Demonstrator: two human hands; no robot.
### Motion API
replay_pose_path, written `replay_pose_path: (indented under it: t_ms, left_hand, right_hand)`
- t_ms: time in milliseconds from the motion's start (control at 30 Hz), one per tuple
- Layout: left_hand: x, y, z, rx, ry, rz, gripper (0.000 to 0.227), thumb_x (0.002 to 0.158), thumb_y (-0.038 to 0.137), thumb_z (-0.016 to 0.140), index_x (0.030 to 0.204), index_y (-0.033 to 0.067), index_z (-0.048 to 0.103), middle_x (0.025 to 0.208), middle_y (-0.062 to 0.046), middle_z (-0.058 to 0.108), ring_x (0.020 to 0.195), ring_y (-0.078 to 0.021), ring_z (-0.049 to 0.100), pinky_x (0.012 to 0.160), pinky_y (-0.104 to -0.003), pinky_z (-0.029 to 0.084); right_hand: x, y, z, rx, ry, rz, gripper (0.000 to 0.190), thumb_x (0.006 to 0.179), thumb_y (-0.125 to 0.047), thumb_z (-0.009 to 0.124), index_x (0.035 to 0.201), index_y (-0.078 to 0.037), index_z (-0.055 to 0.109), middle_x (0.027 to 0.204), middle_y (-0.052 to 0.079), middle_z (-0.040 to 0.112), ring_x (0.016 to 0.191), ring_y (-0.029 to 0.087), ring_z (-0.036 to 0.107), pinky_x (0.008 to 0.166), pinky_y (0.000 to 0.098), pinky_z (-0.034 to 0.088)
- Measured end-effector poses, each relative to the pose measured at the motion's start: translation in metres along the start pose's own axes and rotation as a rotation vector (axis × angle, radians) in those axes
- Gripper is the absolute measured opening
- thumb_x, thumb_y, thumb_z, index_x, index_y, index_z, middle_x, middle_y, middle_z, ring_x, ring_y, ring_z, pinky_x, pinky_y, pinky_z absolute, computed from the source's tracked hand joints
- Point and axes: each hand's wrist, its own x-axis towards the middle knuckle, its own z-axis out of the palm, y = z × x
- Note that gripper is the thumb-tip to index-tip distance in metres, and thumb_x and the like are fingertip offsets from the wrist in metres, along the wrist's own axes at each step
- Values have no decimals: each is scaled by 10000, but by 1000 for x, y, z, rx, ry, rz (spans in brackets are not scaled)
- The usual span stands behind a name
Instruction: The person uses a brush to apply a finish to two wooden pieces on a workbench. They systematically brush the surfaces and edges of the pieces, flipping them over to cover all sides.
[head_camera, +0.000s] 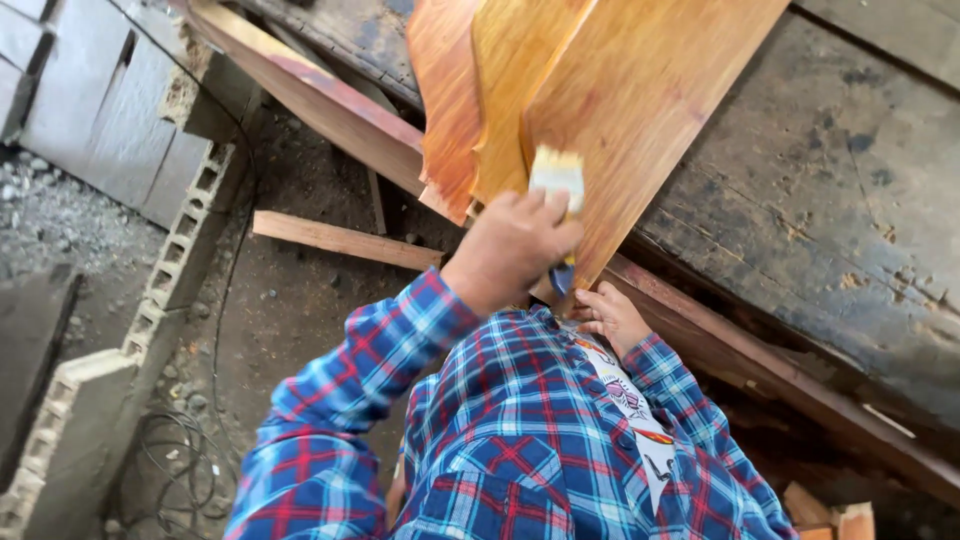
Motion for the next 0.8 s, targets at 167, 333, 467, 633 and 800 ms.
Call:
replay_pose_path:
  t_ms: [167,333,467,633,800]
  left_hand:
    - [35,5,-45,-645,-453,53,140,851,206,709,957,164,627,810,-94,724,822,-357,732,719,-499,567]
    - [92,-20,-8,-673,-639,122,153,878,245,732,957,117,703,792,-141,756,837,-410,737,773,-555,576]
    - [153,-57,39,-481,-442,222,46,863,150,698,902,156,674,754,-69,709,757,-320,709,646,-478,571]
    - [186,-75,53,-185,-176,328,190,712,41,641,820,196,620,730,-52,699,669,-396,682,448,-524,457]
    - [141,-40,11,-193,-767,306,97,922,171,743,969,252,768,833,-12,722,703,-201,718,588,-385,609]
  right_hand:
    - [3,8,2,73,37,3,353,872,-252,774,1077,-84,540,979,115,633,891,271,699,677,395,607]
    - [1,20,-9,170,107,1,521,878,-325,791,1259,-52,564,1030,106,615,903,245,670,672,391,616]
    - [-35,-26,-2,127,194,94,407,975,-330,638,1278,-64,585,1080,152,715,894,239,707,690,324,563]
    - [-49,-20,-18,169,285,186,411,1044,-314,465,1354,-51,519,1148,134,702,917,217,672,743,313,518]
    - [-77,-29,-28,244,355,110,376,1019,-301,502,1293,-46,540,1177,168,680,975,255,650,812,359,515]
